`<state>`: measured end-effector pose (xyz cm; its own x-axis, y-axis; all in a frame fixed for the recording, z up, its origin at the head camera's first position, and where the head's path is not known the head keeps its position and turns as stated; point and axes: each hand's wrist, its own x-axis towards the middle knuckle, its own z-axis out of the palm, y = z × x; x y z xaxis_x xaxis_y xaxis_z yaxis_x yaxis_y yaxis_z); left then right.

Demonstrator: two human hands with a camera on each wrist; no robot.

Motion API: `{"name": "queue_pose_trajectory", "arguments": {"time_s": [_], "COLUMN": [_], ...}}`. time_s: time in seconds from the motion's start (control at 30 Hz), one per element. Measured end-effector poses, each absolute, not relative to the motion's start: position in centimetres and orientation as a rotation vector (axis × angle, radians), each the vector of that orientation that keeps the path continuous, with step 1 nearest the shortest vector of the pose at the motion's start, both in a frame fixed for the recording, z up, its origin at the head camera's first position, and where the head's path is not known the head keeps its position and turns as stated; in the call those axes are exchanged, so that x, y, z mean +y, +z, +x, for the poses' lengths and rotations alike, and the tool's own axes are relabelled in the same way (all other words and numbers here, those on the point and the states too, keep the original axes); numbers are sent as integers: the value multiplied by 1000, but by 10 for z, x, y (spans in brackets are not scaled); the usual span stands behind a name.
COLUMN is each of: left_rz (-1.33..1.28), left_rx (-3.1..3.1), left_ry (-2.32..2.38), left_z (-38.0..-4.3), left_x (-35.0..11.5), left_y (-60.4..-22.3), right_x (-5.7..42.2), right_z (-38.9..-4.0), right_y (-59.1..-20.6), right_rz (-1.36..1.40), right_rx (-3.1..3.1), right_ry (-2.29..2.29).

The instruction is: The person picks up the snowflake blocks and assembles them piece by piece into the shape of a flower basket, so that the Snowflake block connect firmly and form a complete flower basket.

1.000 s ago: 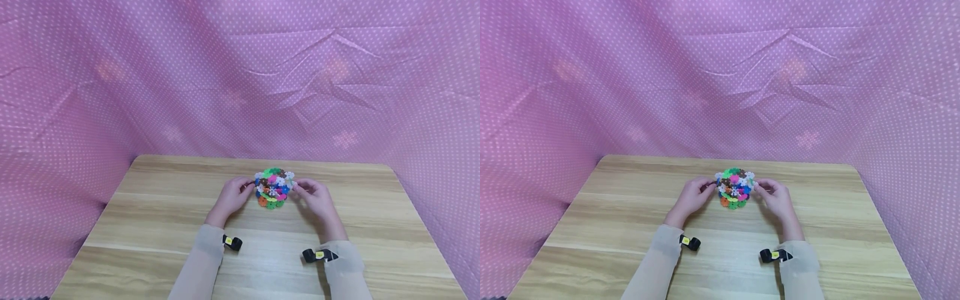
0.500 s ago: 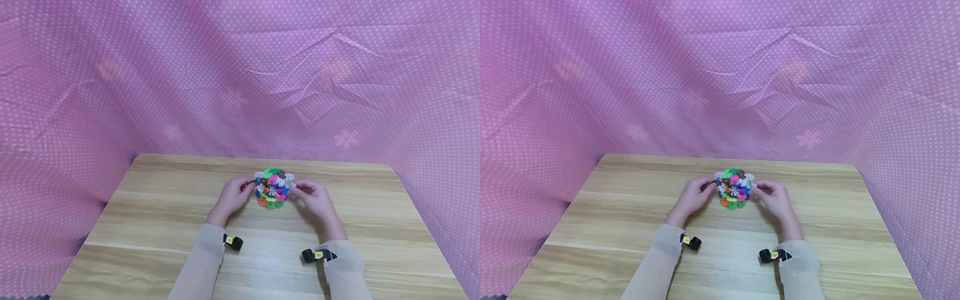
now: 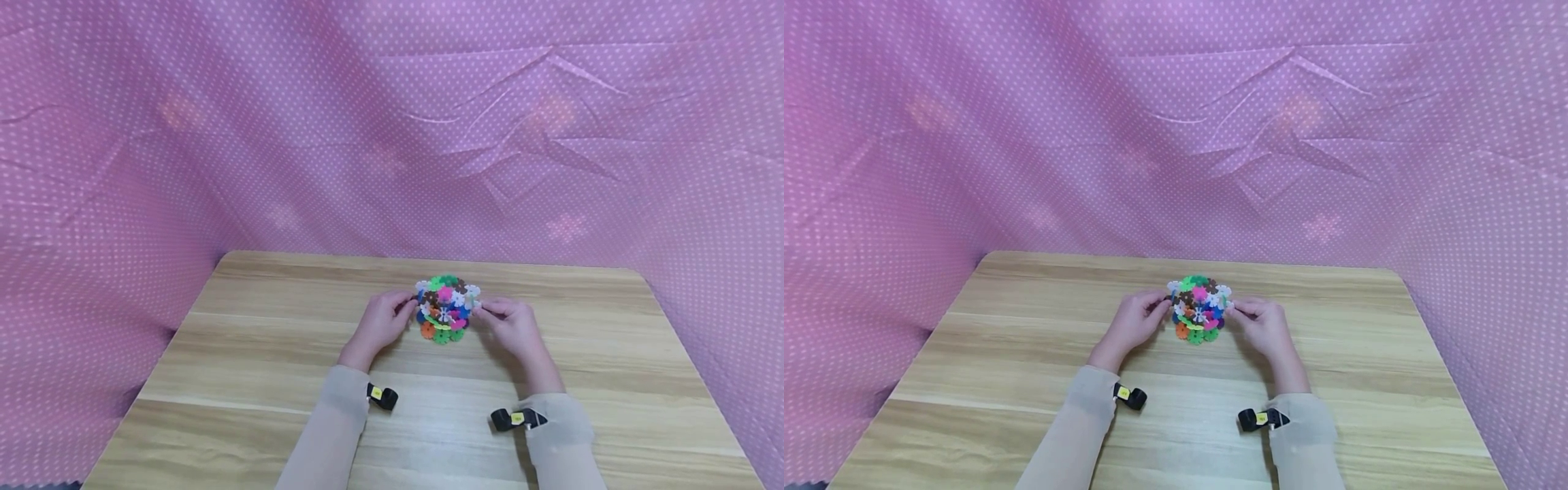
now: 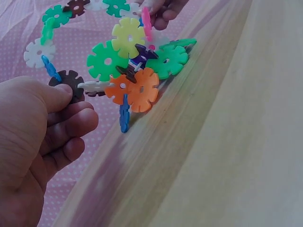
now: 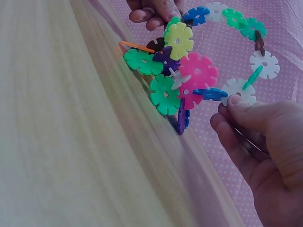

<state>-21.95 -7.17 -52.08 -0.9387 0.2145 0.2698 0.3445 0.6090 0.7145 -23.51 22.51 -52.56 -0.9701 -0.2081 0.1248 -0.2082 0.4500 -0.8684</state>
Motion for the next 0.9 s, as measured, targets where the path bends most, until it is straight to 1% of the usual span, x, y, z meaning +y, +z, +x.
{"name": "queue_pose_trajectory", "arguments": {"time_s": [0.7,0.9], "left_rz": [-571,-585], "left_rx": [-2703,-2717], "left_ry": [-1043,-1045], "left_z": [-217,-217], "left_x": [-70,-71], "left_y": [-525,-525], "right_x": [221,219], "right_z": [-230,-230], "right_y": [-527,-528], "right_rz": [523,507], "right_rx": [-2664,-2675], "right_ry": [1474,1489]}}
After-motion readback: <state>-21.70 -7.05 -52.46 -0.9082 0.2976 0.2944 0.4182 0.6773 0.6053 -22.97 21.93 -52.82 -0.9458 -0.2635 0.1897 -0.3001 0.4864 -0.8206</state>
